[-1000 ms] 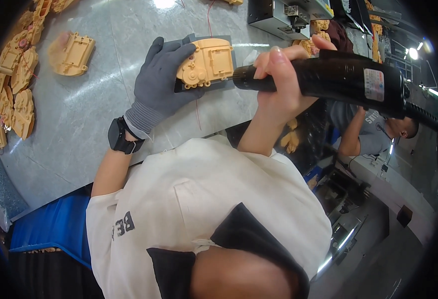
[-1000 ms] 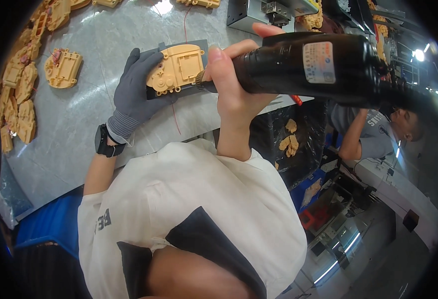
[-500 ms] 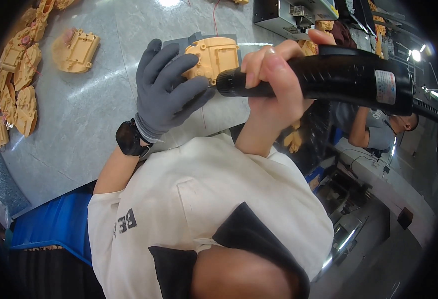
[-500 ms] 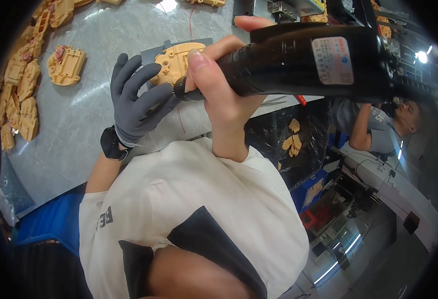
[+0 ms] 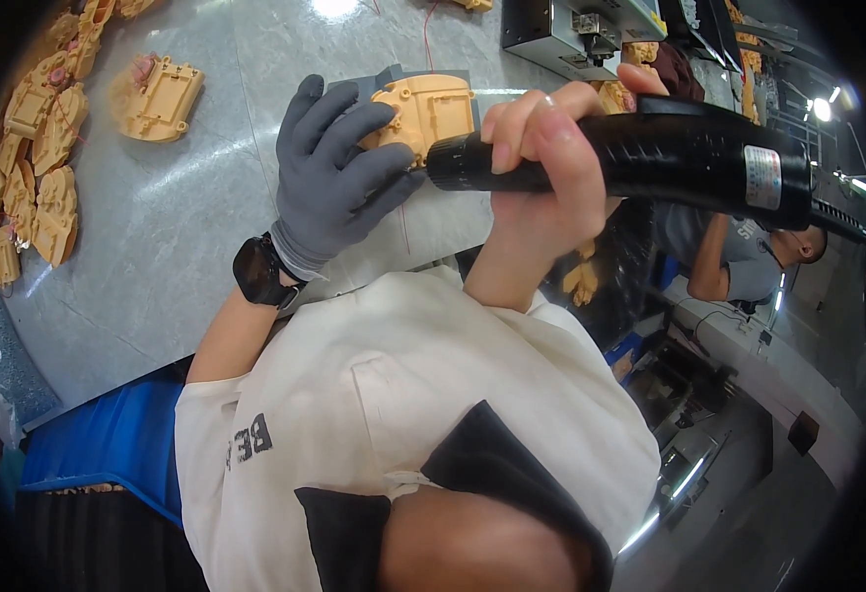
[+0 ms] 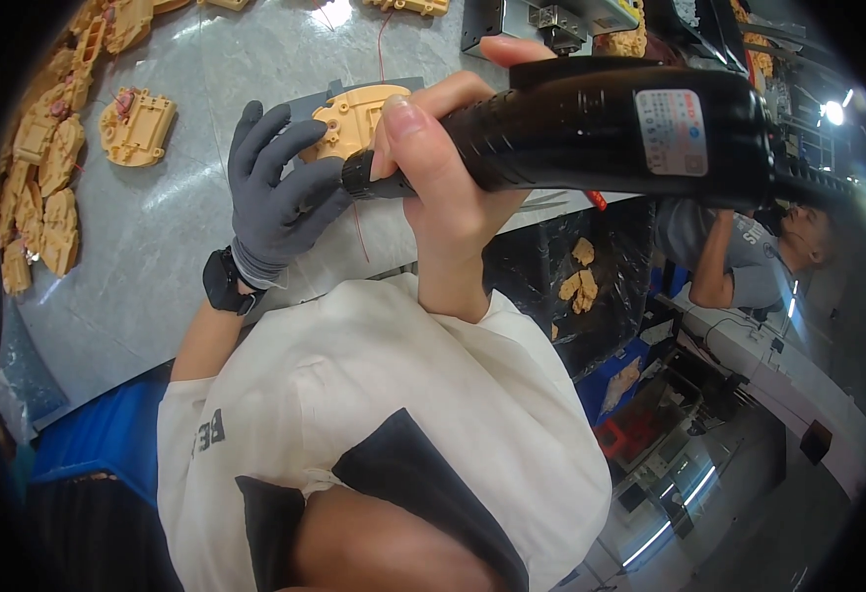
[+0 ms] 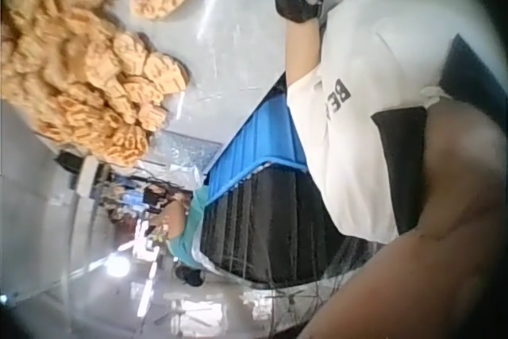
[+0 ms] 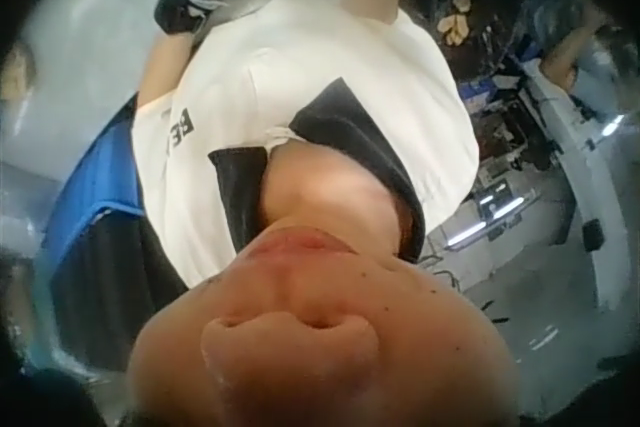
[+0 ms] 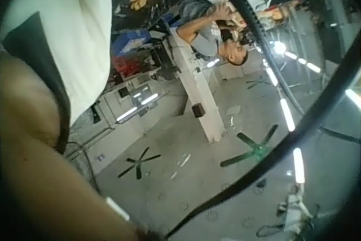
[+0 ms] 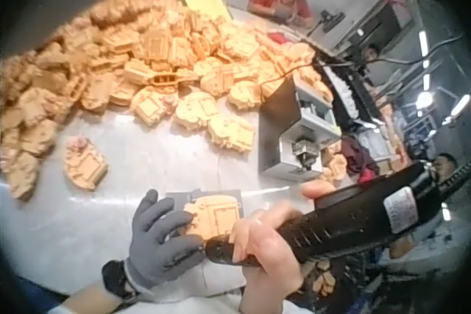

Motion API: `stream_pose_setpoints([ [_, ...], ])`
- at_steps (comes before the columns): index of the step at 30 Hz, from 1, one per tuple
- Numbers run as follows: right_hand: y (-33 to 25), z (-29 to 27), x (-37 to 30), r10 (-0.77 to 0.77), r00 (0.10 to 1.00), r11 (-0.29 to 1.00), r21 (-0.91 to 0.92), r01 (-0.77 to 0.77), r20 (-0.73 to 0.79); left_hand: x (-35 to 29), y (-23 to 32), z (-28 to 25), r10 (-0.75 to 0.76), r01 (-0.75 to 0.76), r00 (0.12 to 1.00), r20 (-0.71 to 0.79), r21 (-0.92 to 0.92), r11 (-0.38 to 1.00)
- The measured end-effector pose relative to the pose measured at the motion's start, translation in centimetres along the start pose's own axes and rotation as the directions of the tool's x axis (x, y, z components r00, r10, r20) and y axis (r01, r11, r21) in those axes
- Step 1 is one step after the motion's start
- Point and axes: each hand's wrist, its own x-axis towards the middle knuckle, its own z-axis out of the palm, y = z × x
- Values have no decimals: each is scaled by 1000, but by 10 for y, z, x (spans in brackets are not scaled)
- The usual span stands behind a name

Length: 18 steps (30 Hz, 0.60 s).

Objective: The person assembles plastic toy parts by positioning each piece onto a fixture and driving screws into it with an electric screwdriver.

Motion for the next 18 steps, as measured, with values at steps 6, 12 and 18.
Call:
stream_pose_setpoints([
  [6, -1, 0, 0, 1, 1000, 1000, -7, -1, -12, -1, -2, 1, 11, -11, 1000, -10, -34, 999],
  [12, 1, 1, 0, -8, 1000, 999, 42, 8, -3, -5, 0, 1, -18, 18, 1000, -4, -56, 998],
  [18, 2, 4, 0, 30, 995, 972, 235, -8, -92, -8, 1, 3, -49, 49, 999, 2, -77, 996],
])
